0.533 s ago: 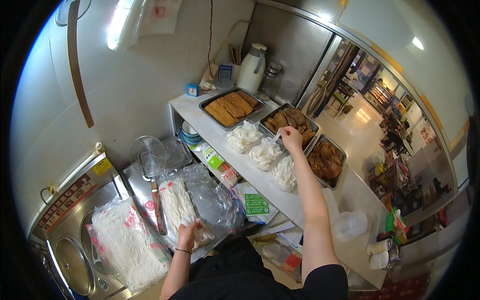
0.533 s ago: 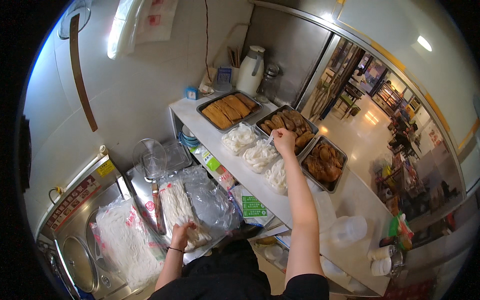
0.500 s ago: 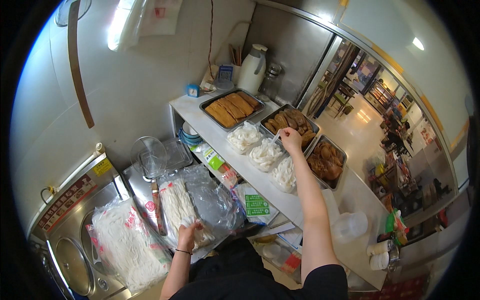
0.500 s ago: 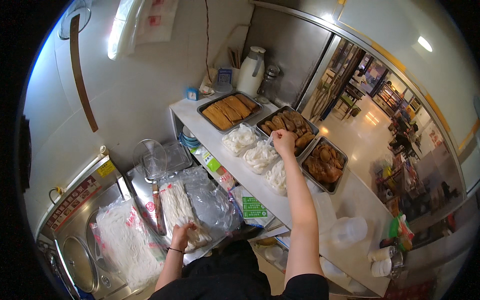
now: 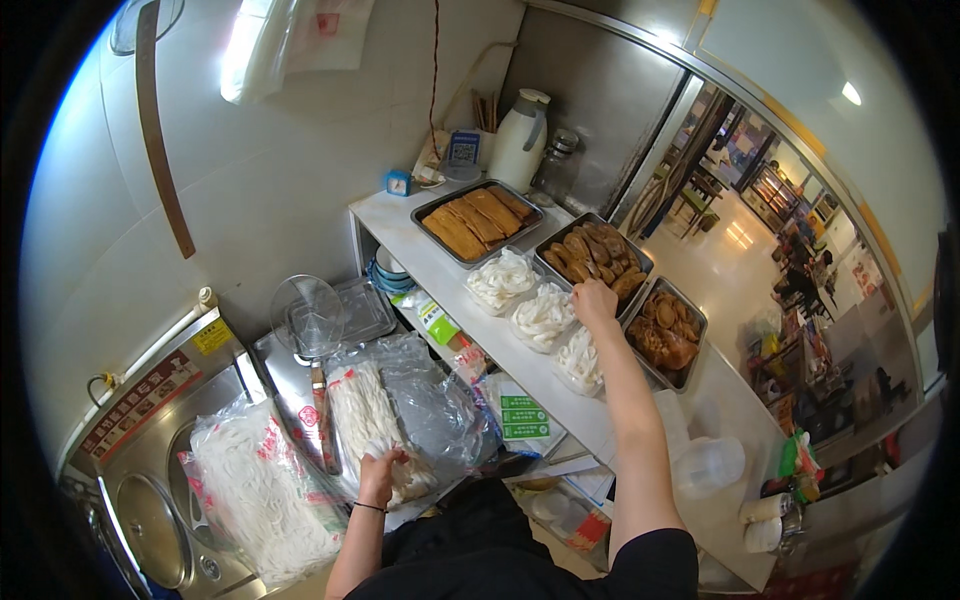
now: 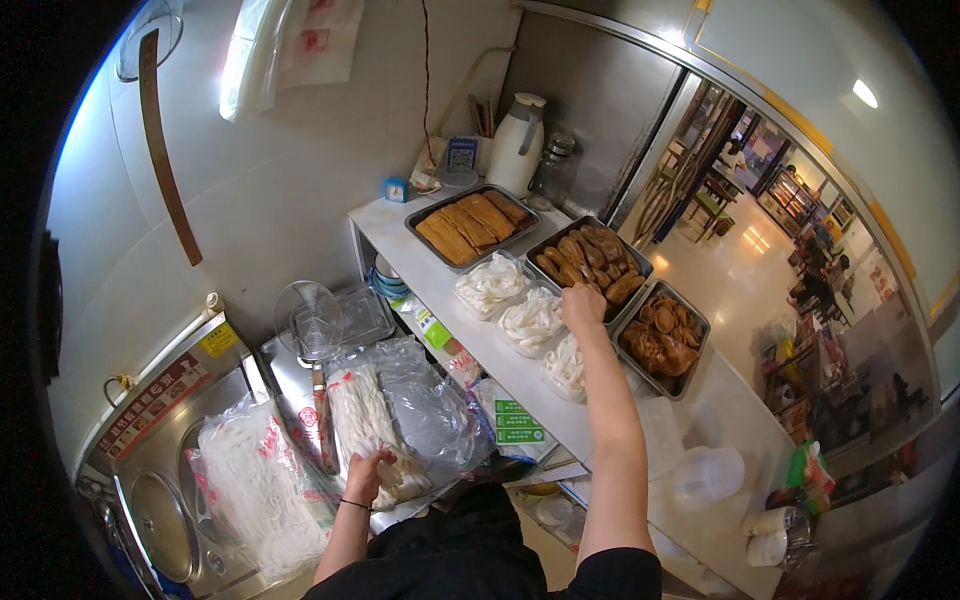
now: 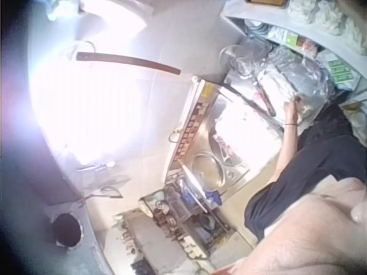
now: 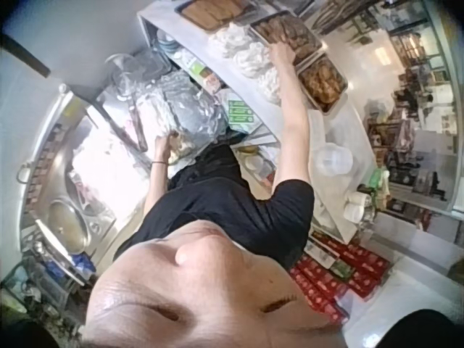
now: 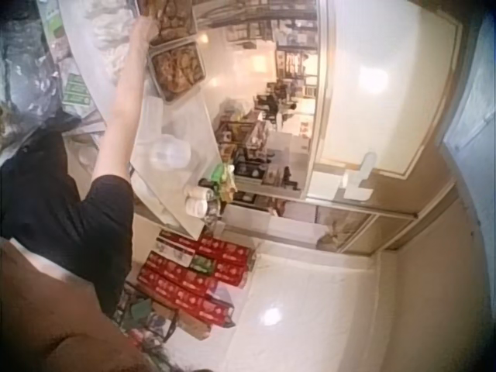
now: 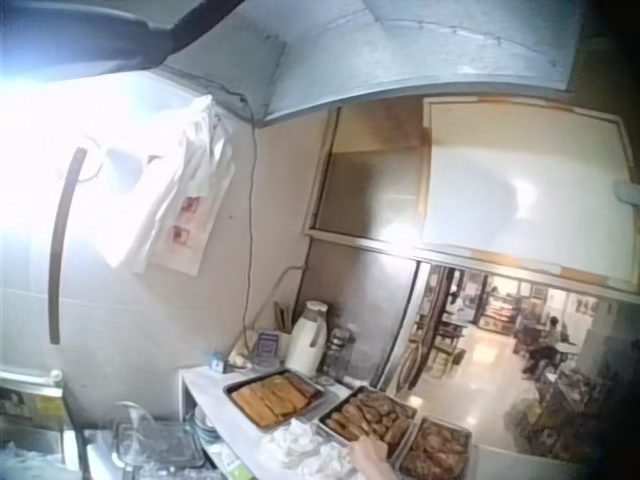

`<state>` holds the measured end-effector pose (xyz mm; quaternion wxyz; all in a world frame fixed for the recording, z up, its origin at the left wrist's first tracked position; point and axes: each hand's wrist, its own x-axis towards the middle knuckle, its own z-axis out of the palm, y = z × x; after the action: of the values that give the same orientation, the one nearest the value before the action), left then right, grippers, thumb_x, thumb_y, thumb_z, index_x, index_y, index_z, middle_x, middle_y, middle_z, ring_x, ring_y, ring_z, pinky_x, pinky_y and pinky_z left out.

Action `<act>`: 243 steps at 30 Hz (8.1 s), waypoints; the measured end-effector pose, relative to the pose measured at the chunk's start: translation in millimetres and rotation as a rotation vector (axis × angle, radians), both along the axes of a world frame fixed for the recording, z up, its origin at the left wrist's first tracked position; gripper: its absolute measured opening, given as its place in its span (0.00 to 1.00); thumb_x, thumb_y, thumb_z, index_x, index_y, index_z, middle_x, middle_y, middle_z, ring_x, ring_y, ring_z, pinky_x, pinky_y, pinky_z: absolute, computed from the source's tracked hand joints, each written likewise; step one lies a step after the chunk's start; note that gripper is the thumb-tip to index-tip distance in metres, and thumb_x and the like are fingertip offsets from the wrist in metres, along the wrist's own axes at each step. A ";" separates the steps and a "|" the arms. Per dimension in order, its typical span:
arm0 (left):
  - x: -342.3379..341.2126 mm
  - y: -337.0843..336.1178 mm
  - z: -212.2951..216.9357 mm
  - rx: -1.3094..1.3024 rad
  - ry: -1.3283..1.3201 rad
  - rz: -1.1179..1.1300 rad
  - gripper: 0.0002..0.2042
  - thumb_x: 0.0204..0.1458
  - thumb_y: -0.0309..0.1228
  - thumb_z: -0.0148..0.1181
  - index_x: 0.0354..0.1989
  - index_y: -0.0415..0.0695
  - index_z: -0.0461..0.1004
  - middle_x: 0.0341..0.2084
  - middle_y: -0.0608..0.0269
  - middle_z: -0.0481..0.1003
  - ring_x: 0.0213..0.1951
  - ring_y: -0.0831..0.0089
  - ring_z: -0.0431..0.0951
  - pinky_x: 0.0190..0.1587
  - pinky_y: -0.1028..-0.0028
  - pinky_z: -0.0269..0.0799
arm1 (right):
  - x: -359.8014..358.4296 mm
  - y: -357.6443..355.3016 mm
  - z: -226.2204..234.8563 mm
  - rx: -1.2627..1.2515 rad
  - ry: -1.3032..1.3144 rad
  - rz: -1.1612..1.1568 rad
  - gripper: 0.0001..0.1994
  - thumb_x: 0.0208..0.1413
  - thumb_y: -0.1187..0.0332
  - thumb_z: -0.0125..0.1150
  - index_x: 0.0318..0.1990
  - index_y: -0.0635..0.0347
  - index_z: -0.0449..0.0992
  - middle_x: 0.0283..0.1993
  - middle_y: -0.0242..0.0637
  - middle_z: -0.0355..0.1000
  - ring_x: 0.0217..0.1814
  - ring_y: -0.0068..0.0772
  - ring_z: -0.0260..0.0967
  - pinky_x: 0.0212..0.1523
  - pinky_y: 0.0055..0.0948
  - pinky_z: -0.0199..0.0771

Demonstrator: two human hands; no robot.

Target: The person repeatedly pulls bundles of white noodles from a large plastic bag, separates them, and places them into a clear plastic container on the counter. The task involves repetitive handling of the noodles to organize them into the container.

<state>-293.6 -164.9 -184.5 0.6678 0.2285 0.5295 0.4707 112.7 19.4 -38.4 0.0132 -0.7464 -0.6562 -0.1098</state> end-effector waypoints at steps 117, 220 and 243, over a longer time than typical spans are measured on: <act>-8.8 -11.4 8.9 0.007 -0.319 0.183 0.08 0.46 0.25 0.52 0.34 0.37 0.68 0.21 0.63 0.68 0.24 0.72 0.68 0.29 0.74 0.65 | -164.1 -121.7 32.5 -0.155 1.292 0.588 0.06 0.50 0.75 0.49 0.33 0.63 0.73 0.27 0.32 0.71 0.27 0.17 0.67 0.26 0.17 0.67; 0.7 -0.8 -13.2 -0.209 -0.422 0.151 0.10 0.45 0.22 0.49 0.37 0.35 0.67 0.17 0.65 0.65 0.21 0.74 0.66 0.28 0.77 0.64 | -94.6 0.4 -45.7 -0.024 0.373 -0.279 0.30 0.54 0.55 0.34 0.60 0.62 0.43 0.65 0.45 0.34 0.67 0.44 0.29 0.63 0.39 0.27; -18.1 -7.9 -15.0 -0.152 -0.395 0.126 0.12 0.45 0.23 0.49 0.39 0.33 0.66 0.19 0.63 0.64 0.24 0.71 0.65 0.31 0.74 0.63 | -76.4 -114.1 18.7 0.568 0.783 0.206 0.19 0.44 0.67 0.55 0.45 0.65 0.66 0.51 0.49 0.60 0.53 0.48 0.58 0.52 0.34 0.58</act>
<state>-311.8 -172.8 -199.5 0.7432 0.0472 0.4356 0.5057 36.3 -94.7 -19.6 0.4723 -0.6297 -0.6167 0.0061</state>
